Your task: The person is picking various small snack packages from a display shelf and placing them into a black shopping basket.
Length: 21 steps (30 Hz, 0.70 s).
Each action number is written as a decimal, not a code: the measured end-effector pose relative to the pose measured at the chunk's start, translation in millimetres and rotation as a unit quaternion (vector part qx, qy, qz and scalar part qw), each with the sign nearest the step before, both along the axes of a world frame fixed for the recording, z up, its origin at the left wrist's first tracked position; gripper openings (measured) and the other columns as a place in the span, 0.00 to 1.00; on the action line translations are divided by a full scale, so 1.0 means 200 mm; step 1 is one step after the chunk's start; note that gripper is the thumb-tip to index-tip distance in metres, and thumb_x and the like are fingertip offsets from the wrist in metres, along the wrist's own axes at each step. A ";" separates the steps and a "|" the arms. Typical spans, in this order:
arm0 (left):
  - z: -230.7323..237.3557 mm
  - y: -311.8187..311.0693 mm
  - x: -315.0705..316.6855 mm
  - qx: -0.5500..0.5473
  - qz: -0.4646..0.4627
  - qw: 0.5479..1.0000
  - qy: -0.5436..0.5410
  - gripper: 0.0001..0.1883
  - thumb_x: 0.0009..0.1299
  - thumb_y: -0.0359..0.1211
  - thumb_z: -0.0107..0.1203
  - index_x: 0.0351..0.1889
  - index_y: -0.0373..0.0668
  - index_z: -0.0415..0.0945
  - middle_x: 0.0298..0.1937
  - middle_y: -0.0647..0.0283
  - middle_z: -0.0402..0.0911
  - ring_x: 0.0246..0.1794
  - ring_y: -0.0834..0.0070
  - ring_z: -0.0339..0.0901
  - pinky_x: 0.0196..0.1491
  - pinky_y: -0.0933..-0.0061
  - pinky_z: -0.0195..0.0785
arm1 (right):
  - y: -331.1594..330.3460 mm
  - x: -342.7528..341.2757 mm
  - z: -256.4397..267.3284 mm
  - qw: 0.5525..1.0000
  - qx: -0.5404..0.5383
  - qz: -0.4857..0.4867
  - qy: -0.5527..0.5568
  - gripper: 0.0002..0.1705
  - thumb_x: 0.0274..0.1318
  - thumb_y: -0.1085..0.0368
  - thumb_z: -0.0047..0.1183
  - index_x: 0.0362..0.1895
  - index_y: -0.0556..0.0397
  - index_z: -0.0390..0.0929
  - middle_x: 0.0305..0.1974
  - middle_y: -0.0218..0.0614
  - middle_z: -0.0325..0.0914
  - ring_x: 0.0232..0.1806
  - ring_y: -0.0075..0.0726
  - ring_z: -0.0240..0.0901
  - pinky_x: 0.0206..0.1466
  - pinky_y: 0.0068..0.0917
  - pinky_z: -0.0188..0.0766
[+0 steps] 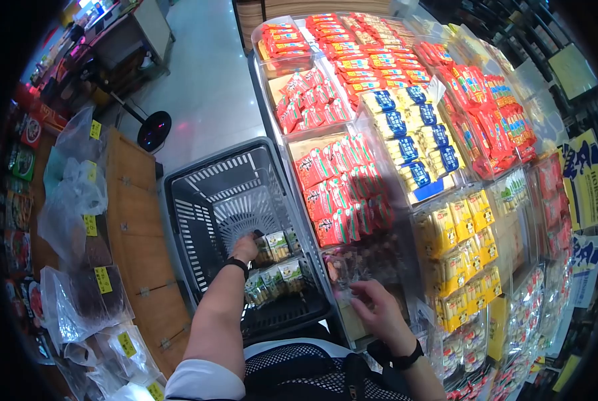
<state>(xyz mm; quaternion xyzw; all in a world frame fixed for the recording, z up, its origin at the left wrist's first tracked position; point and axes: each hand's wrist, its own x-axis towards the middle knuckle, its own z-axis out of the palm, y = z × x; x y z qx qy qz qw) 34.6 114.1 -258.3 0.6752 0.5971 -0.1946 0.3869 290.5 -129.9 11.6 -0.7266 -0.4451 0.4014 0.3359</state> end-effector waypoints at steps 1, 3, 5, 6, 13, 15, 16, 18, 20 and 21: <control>0.01 -0.01 -0.01 0.010 -0.004 1.000 -0.008 0.21 0.67 0.33 0.50 0.60 0.47 0.73 0.57 0.48 0.77 0.60 0.51 0.72 0.61 0.59 0.66 | 0.00 0.00 0.00 1.000 0.001 0.001 0.005 0.14 0.57 0.67 0.59 0.48 0.55 0.76 0.35 0.38 0.73 0.32 0.34 0.74 0.36 0.27 0.71; -0.04 -0.02 -0.07 0.027 -0.048 0.997 -0.051 0.21 0.67 0.36 0.49 0.59 0.47 0.74 0.58 0.47 0.76 0.60 0.51 0.72 0.60 0.59 0.66 | -0.01 -0.01 0.01 1.000 0.005 0.007 -0.001 0.14 0.57 0.67 0.59 0.48 0.55 0.76 0.35 0.39 0.73 0.33 0.35 0.74 0.37 0.28 0.71; -0.02 -0.02 -0.09 0.021 -0.070 0.993 -0.096 0.20 0.69 0.38 0.45 0.58 0.45 0.74 0.56 0.46 0.77 0.59 0.49 0.73 0.60 0.58 0.66 | -0.02 0.00 0.05 1.000 -0.006 0.020 -0.008 0.15 0.58 0.65 0.58 0.48 0.55 0.76 0.37 0.41 0.73 0.34 0.38 0.74 0.39 0.31 0.72; -0.02 -0.01 -0.11 0.018 -0.104 0.989 -0.100 0.21 0.70 0.38 0.44 0.59 0.46 0.74 0.57 0.46 0.77 0.59 0.49 0.73 0.60 0.58 0.66 | -0.04 0.02 0.04 0.999 0.008 0.040 -0.031 0.17 0.57 0.67 0.59 0.50 0.55 0.75 0.40 0.39 0.74 0.37 0.36 0.76 0.41 0.29 0.73; 0.21 -0.07 -0.03 0.045 0.012 0.996 -0.078 0.28 0.65 0.30 0.52 0.65 0.42 0.65 0.58 0.41 0.74 0.59 0.49 0.73 0.62 0.59 0.65 | -0.10 0.33 0.42 0.983 0.096 -0.022 -0.153 0.16 0.57 0.68 0.57 0.51 0.53 0.74 0.39 0.38 0.73 0.38 0.35 0.75 0.42 0.29 0.73; 0.38 -0.09 0.03 0.035 0.045 0.994 -0.093 0.29 0.63 0.30 0.54 0.65 0.41 0.66 0.57 0.41 0.74 0.57 0.49 0.74 0.61 0.59 0.66 | -0.14 0.48 0.57 0.963 0.140 -0.091 -0.211 0.16 0.57 0.66 0.58 0.50 0.53 0.74 0.39 0.39 0.75 0.38 0.38 0.76 0.42 0.33 0.73; 0.32 -0.09 -0.01 0.080 0.020 0.990 -0.113 0.29 0.62 0.29 0.56 0.64 0.41 0.66 0.57 0.41 0.73 0.56 0.49 0.74 0.60 0.59 0.67 | -0.16 0.56 0.64 0.950 0.158 -0.131 -0.237 0.18 0.56 0.63 0.58 0.50 0.53 0.74 0.40 0.42 0.75 0.37 0.43 0.77 0.41 0.36 0.74; 0.31 -0.10 -0.06 0.131 -0.003 0.982 -0.134 0.29 0.60 0.29 0.58 0.63 0.41 0.67 0.56 0.41 0.72 0.55 0.49 0.74 0.59 0.59 0.68 | -0.17 0.83 0.67 0.918 0.181 -0.176 -0.306 0.17 0.54 0.65 0.59 0.48 0.55 0.76 0.36 0.43 0.76 0.37 0.42 0.77 0.42 0.34 0.74; 0.39 -0.15 -0.08 0.177 -0.014 0.965 -0.191 0.28 0.60 0.28 0.59 0.61 0.41 0.68 0.57 0.42 0.70 0.56 0.47 0.72 0.59 0.59 0.68 | -0.16 1.10 0.66 0.888 0.147 -0.226 -0.373 0.13 0.55 0.69 0.56 0.45 0.57 0.76 0.32 0.31 0.75 0.34 0.26 0.72 0.39 0.26 0.71; 0.43 -0.18 -0.09 0.194 -0.024 0.956 -0.217 0.26 0.60 0.28 0.60 0.58 0.40 0.70 0.54 0.43 0.71 0.54 0.49 0.73 0.57 0.59 0.69 | -0.16 1.26 0.61 0.890 0.127 -0.258 -0.354 0.16 0.51 0.67 0.59 0.46 0.57 0.77 0.35 0.39 0.77 0.37 0.36 0.75 0.42 0.31 0.72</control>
